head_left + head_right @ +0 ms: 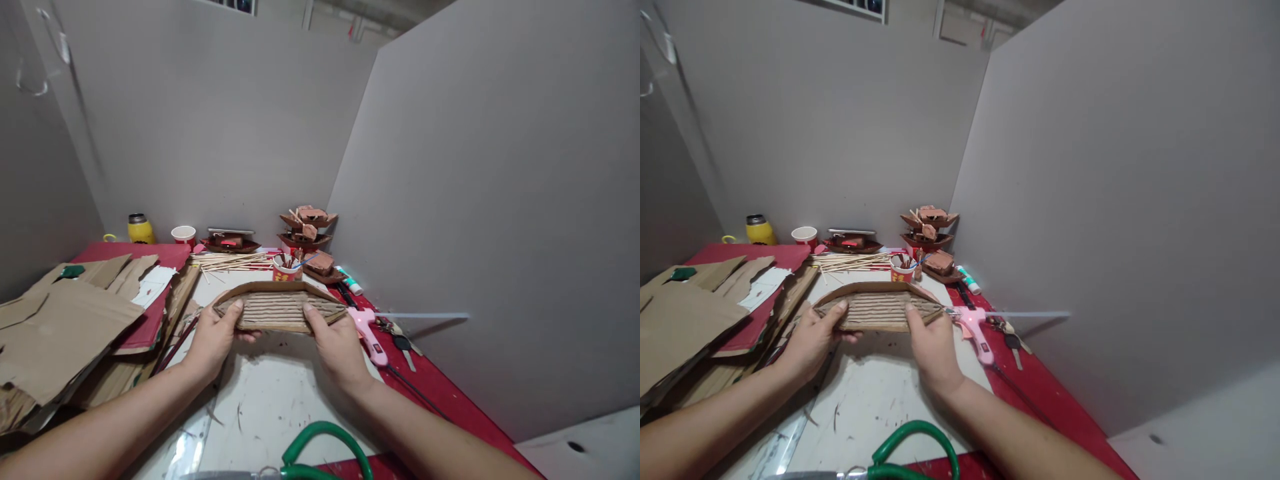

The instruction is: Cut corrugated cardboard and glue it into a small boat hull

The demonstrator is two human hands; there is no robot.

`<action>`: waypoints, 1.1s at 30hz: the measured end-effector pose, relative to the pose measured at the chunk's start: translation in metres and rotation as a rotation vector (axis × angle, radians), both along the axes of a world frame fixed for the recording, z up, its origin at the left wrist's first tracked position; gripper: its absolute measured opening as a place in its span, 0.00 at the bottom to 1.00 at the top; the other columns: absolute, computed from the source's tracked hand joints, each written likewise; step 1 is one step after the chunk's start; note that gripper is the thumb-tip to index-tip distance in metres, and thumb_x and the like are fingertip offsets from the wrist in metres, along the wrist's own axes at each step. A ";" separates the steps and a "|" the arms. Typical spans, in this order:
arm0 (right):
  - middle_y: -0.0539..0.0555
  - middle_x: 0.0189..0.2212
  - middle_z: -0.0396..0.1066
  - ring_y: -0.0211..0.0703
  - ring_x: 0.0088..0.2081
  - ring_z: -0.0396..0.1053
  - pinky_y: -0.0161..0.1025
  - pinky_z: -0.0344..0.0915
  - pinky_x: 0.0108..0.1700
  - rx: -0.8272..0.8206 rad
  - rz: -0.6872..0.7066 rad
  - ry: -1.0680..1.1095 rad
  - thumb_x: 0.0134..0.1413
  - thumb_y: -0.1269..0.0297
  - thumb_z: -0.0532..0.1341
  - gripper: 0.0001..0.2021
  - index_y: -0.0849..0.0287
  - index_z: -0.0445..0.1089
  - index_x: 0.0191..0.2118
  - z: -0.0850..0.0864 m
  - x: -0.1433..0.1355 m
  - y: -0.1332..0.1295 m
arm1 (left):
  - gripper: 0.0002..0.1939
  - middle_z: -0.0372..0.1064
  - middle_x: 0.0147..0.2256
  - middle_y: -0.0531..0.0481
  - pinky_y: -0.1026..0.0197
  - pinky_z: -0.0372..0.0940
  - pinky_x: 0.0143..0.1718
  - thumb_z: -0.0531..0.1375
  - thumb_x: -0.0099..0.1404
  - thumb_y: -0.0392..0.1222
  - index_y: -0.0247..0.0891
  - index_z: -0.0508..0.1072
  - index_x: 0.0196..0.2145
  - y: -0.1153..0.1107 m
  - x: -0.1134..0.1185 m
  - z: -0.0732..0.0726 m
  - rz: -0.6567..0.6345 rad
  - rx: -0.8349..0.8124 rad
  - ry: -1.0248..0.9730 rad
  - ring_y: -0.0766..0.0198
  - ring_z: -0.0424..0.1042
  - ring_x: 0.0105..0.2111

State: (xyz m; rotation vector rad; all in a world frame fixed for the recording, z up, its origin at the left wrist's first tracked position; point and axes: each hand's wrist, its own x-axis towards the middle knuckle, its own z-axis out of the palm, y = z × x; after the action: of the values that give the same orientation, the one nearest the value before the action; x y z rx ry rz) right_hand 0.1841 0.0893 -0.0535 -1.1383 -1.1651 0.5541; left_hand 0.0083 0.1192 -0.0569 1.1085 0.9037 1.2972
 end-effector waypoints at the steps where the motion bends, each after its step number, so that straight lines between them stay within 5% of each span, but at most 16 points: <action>1: 0.58 0.42 0.77 0.53 0.47 0.72 0.52 0.62 0.55 -0.016 0.005 0.021 0.52 0.60 0.61 0.14 0.60 0.75 0.42 -0.001 0.000 0.001 | 0.18 0.77 0.30 0.48 0.61 0.71 0.18 0.62 0.59 0.44 0.33 0.71 0.45 0.000 0.000 -0.001 -0.001 -0.007 0.014 0.62 0.74 0.19; 11: 0.59 0.40 0.78 0.54 0.46 0.72 0.53 0.62 0.55 -0.148 0.095 0.188 0.45 0.60 0.64 0.13 0.62 0.75 0.37 -0.010 0.006 0.013 | 0.16 0.74 0.22 0.48 0.66 0.67 0.16 0.61 0.56 0.47 0.29 0.73 0.35 -0.001 0.000 -0.002 -0.007 -0.023 0.095 0.64 0.72 0.16; 16: 0.58 0.33 0.79 0.53 0.34 0.76 0.51 0.73 0.39 -0.273 0.200 0.324 0.39 0.63 0.65 0.13 0.62 0.73 0.35 -0.008 0.010 0.019 | 0.13 0.72 0.21 0.49 0.66 0.65 0.15 0.61 0.55 0.45 0.29 0.73 0.31 -0.004 0.001 0.000 -0.049 -0.022 0.112 0.65 0.70 0.15; 20: 0.56 0.31 0.79 0.51 0.30 0.76 0.47 0.75 0.28 -0.356 0.266 0.397 0.36 0.69 0.64 0.12 0.61 0.72 0.33 -0.003 0.013 0.021 | 0.15 0.72 0.23 0.49 0.66 0.66 0.17 0.61 0.57 0.46 0.29 0.72 0.35 -0.007 0.001 0.003 -0.120 -0.026 0.145 0.65 0.70 0.17; 26: 0.55 0.31 0.79 0.50 0.29 0.76 0.46 0.75 0.27 -0.400 0.284 0.443 0.37 0.72 0.63 0.12 0.59 0.72 0.34 -0.005 0.017 0.025 | 0.22 0.74 0.26 0.47 0.65 0.67 0.19 0.61 0.58 0.49 0.30 0.70 0.46 -0.007 0.001 0.005 -0.164 -0.078 0.216 0.62 0.74 0.21; 30: 0.55 0.33 0.79 0.50 0.31 0.76 0.46 0.75 0.28 -0.400 0.279 0.437 0.38 0.72 0.62 0.11 0.58 0.71 0.34 -0.006 0.020 0.027 | 0.26 0.75 0.41 0.38 0.62 0.70 0.27 0.60 0.60 0.52 0.33 0.68 0.51 -0.005 0.000 0.007 -0.154 -0.032 0.309 0.54 0.76 0.37; 33: 0.55 0.33 0.79 0.50 0.31 0.76 0.46 0.75 0.28 -0.397 0.257 0.426 0.38 0.72 0.61 0.11 0.58 0.71 0.34 -0.006 0.023 0.028 | 0.31 0.61 0.58 0.36 0.55 0.67 0.47 0.57 0.62 0.53 0.37 0.58 0.59 -0.002 -0.004 0.010 0.008 0.098 0.341 0.52 0.65 0.55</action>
State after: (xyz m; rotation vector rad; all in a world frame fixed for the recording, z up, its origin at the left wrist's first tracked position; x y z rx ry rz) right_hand 0.2067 0.1174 -0.0593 -1.1309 -0.8508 1.2055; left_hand 0.0042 0.1177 -0.0471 1.4333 1.1036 1.1876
